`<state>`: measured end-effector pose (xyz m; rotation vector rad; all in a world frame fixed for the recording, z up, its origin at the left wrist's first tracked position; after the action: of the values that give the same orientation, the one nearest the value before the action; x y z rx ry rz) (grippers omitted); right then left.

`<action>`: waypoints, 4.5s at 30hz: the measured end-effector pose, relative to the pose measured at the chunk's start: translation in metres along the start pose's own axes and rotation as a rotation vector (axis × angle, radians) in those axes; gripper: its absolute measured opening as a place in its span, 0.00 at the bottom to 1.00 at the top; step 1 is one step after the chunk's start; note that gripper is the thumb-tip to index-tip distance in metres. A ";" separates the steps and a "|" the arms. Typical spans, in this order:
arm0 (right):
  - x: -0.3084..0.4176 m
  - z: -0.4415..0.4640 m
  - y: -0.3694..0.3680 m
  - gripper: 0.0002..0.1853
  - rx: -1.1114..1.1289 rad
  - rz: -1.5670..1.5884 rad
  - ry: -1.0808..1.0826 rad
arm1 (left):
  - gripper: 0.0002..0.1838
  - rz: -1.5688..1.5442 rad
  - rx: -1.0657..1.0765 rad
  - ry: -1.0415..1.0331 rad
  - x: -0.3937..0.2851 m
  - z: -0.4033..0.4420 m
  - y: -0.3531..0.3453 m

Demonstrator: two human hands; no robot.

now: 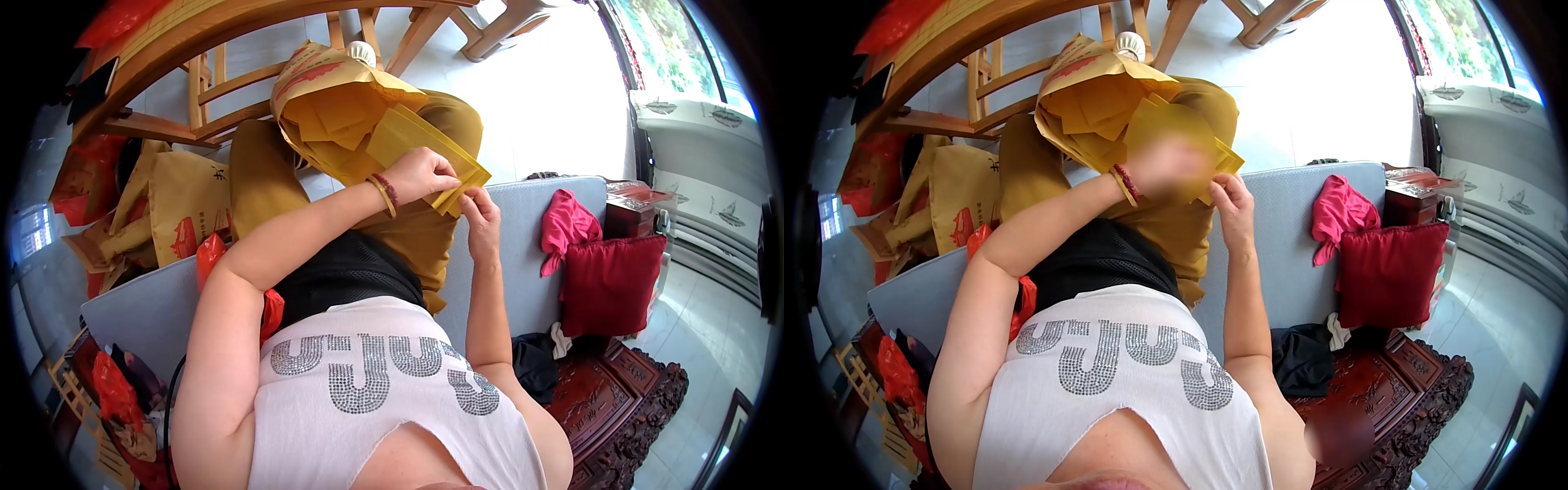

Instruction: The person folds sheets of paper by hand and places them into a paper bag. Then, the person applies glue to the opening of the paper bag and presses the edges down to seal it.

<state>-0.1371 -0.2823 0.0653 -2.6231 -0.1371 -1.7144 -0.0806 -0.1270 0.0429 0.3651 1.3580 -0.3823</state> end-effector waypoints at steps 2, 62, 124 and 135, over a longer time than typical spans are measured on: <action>0.002 0.000 0.000 0.09 -0.009 0.037 0.011 | 0.12 0.027 -0.048 0.002 0.001 -0.003 0.001; -0.010 0.004 -0.016 0.10 -0.167 0.199 0.146 | 0.18 0.433 0.214 0.088 -0.049 0.007 0.039; 0.018 0.001 -0.031 0.07 -0.368 -0.303 0.366 | 0.25 0.709 0.117 0.109 -0.078 -0.009 0.011; -0.009 0.002 -0.017 0.09 -0.247 0.245 0.106 | 0.08 1.080 0.243 0.372 -0.030 -0.023 0.070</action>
<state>-0.1395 -0.2658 0.0558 -2.5627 0.4046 -1.8810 -0.0731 -0.0529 0.0702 1.3343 1.2690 0.4502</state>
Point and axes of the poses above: each hand's wrist, its own z-axis towards the middle knuckle, its own y-axis out of the back of the hand, x = y × z, the point moved 3 cm from there along z, towards the middle knuckle, and after that the axes turned 8 degrees about -y, right-handed, at the moved point
